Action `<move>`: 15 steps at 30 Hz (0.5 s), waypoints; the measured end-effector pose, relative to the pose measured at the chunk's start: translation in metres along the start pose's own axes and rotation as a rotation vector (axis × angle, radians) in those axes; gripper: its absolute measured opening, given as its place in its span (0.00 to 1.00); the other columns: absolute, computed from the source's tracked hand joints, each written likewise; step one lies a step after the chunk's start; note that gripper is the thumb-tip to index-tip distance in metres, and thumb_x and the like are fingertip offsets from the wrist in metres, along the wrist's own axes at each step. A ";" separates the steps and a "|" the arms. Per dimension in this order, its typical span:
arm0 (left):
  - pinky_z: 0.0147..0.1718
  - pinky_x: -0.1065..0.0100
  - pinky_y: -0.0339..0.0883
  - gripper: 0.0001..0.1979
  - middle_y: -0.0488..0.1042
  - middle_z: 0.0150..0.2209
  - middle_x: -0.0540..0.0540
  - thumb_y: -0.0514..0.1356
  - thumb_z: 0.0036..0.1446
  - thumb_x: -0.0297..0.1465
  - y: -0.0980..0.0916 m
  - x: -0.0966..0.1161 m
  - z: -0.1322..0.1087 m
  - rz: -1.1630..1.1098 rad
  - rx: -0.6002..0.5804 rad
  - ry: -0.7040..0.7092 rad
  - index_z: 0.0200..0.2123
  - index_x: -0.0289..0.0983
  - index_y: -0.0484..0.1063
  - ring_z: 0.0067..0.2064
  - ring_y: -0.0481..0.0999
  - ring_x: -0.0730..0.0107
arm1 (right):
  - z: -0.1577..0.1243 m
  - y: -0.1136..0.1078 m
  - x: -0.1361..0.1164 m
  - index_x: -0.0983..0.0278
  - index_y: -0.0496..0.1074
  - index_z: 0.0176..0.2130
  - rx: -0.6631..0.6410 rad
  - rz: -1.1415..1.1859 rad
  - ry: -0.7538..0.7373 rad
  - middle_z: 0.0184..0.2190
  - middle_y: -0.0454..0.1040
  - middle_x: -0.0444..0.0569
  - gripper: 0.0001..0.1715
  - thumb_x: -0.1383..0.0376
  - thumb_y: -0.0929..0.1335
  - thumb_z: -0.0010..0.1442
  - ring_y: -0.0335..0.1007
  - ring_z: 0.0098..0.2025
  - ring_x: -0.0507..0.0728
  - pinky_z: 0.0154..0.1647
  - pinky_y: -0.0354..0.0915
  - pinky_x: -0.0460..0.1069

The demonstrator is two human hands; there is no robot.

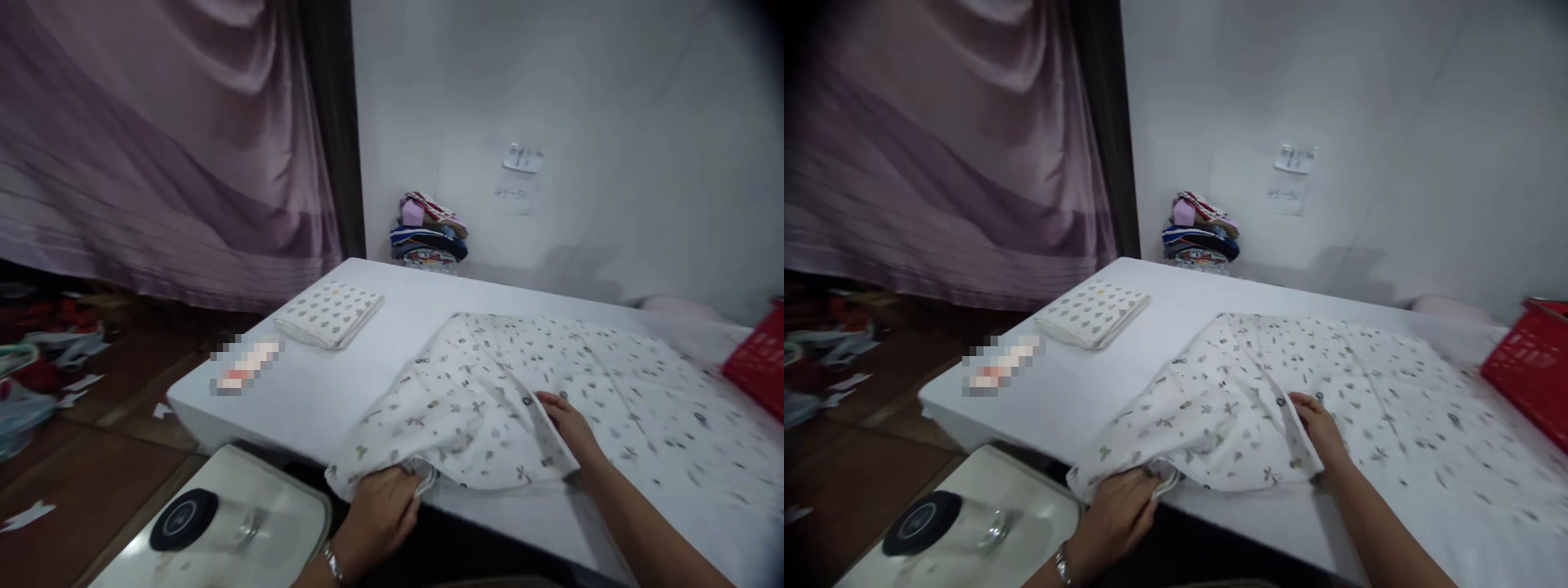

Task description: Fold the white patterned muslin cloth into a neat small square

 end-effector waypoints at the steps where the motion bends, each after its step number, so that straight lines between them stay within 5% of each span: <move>1: 0.31 0.59 0.69 0.17 0.78 0.34 0.45 0.48 0.58 0.29 -0.001 0.008 -0.004 0.001 0.002 0.027 0.47 0.49 0.68 0.34 0.76 0.58 | -0.007 -0.008 0.007 0.60 0.73 0.36 0.025 0.039 0.054 0.34 0.77 0.50 0.20 0.53 0.68 0.43 0.73 0.39 0.62 0.35 0.70 0.53; 6: 0.29 0.62 0.71 0.19 0.77 0.31 0.48 0.50 0.55 0.29 -0.018 0.024 -0.016 -0.027 0.093 0.020 0.47 0.56 0.68 0.30 0.76 0.59 | -0.036 -0.025 0.004 0.58 0.71 0.49 -0.028 -0.016 0.057 0.50 0.71 0.52 0.30 0.47 0.67 0.50 0.69 0.49 0.60 0.41 0.69 0.51; 10: 0.29 0.64 0.73 0.20 0.78 0.32 0.51 0.50 0.55 0.30 -0.042 0.019 -0.024 -0.079 0.214 -0.032 0.48 0.58 0.68 0.32 0.77 0.61 | -0.057 -0.020 0.016 0.60 0.54 0.63 -0.225 -0.055 0.172 0.32 0.74 0.49 0.49 0.51 0.72 0.47 0.72 0.28 0.57 0.27 0.68 0.50; 15: 0.31 0.67 0.72 0.11 0.77 0.30 0.48 0.51 0.57 0.36 -0.099 -0.022 -0.042 -0.187 0.560 -0.321 0.38 0.47 0.73 0.34 0.77 0.62 | -0.069 -0.019 -0.026 0.57 0.54 0.63 -0.296 0.131 0.101 0.26 0.71 0.43 0.48 0.55 0.73 0.48 0.69 0.22 0.54 0.24 0.67 0.49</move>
Point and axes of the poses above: each hand's wrist, its own z-axis towards the middle knuckle, its own y-axis out of the palm, x = y × z, the point moved 9 cm from there along z, towards the middle knuckle
